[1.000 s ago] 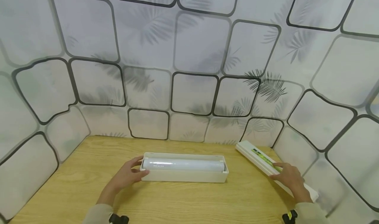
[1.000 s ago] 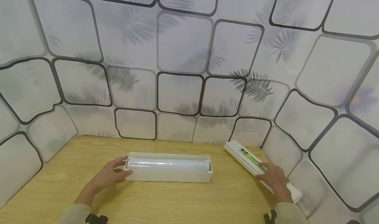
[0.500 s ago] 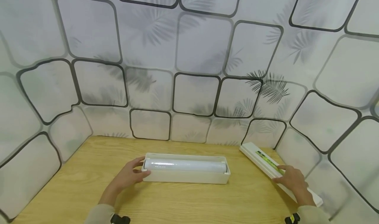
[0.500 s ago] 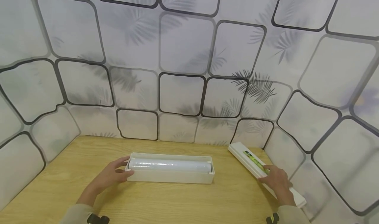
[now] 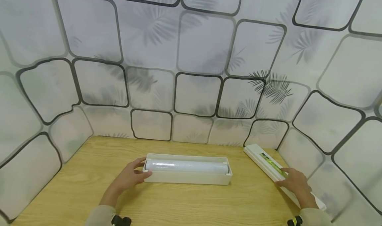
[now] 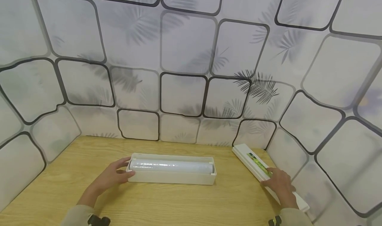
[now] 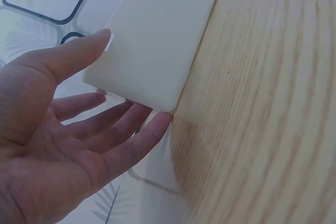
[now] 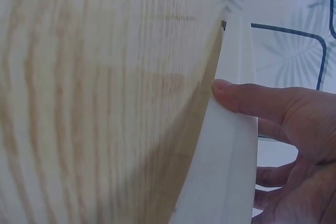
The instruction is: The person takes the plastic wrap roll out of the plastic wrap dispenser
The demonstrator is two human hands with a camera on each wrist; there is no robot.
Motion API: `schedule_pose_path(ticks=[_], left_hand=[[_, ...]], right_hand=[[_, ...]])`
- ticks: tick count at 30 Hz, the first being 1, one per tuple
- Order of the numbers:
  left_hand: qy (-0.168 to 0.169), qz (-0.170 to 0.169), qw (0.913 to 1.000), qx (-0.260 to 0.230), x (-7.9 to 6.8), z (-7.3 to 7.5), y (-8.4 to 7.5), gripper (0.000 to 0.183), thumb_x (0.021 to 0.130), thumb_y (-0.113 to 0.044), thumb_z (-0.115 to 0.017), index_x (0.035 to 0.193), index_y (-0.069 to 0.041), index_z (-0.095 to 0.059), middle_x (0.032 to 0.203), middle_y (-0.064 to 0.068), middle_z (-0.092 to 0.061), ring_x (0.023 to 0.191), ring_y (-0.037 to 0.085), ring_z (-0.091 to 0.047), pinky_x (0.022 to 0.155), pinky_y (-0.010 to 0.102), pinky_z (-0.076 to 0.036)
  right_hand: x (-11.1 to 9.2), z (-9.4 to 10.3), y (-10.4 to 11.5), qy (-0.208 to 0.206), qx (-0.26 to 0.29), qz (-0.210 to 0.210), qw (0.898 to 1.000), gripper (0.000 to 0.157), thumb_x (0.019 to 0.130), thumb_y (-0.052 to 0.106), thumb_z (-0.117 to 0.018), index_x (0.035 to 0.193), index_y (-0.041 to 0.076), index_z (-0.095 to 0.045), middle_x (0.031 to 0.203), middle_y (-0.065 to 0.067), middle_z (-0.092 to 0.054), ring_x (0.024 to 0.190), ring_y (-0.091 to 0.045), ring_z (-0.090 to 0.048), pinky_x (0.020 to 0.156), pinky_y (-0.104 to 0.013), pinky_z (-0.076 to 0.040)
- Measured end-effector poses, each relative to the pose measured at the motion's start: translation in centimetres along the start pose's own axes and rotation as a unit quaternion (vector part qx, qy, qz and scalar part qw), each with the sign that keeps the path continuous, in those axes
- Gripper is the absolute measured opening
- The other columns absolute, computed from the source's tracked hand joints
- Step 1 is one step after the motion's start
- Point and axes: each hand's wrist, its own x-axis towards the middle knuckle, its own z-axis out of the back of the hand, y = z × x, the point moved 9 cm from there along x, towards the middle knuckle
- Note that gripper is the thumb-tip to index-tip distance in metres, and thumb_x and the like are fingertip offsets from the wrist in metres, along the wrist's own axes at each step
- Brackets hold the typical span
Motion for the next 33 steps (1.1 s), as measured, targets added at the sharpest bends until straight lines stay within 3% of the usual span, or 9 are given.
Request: schedule_pose_path(ticks=[7,22,33], left_hand=[[0.001,0.004,1.0000,0.001,-0.1,-0.1,-0.1,0.079,0.098,-0.024,-0.073,0.159,0.001,-0.030,0.155,0.037,-0.040,0.118,0.035,-0.066,0.089,0.042,-0.061],[0.000,0.011,0.9999,0.004,0.0,0.0,0.1,0.080,0.097,-0.025,-0.074,0.159,0.001,-0.030,0.156,0.036,-0.040,0.120,0.036,-0.065,0.090,0.043,-0.061],[0.002,0.011,0.9999,0.004,-0.1,-0.1,-0.3,0.079,0.097,-0.024,-0.074,0.159,0.000,-0.031,0.156,0.037,-0.039,0.120,0.036,-0.065,0.089,0.042,-0.061]], right_hand=[[0.1,0.0,0.1,-0.006,-0.026,0.020,0.999,0.085,0.071,0.038,-0.090,0.132,-0.011,-0.058,0.123,-0.043,-0.062,0.105,-0.062,-0.060,0.083,-0.065,-0.053],[-0.2,-0.4,-0.2,0.018,-0.029,-0.010,0.999,0.092,0.072,0.041,-0.091,0.137,-0.013,-0.053,0.126,-0.045,-0.057,0.110,-0.064,-0.054,0.092,-0.073,-0.046],[-0.5,-1.0,-0.6,0.046,-0.006,-0.036,0.998,0.105,0.073,0.044,-0.091,0.144,-0.014,-0.041,0.126,-0.051,-0.046,0.113,-0.073,-0.043,0.085,-0.078,-0.047]])
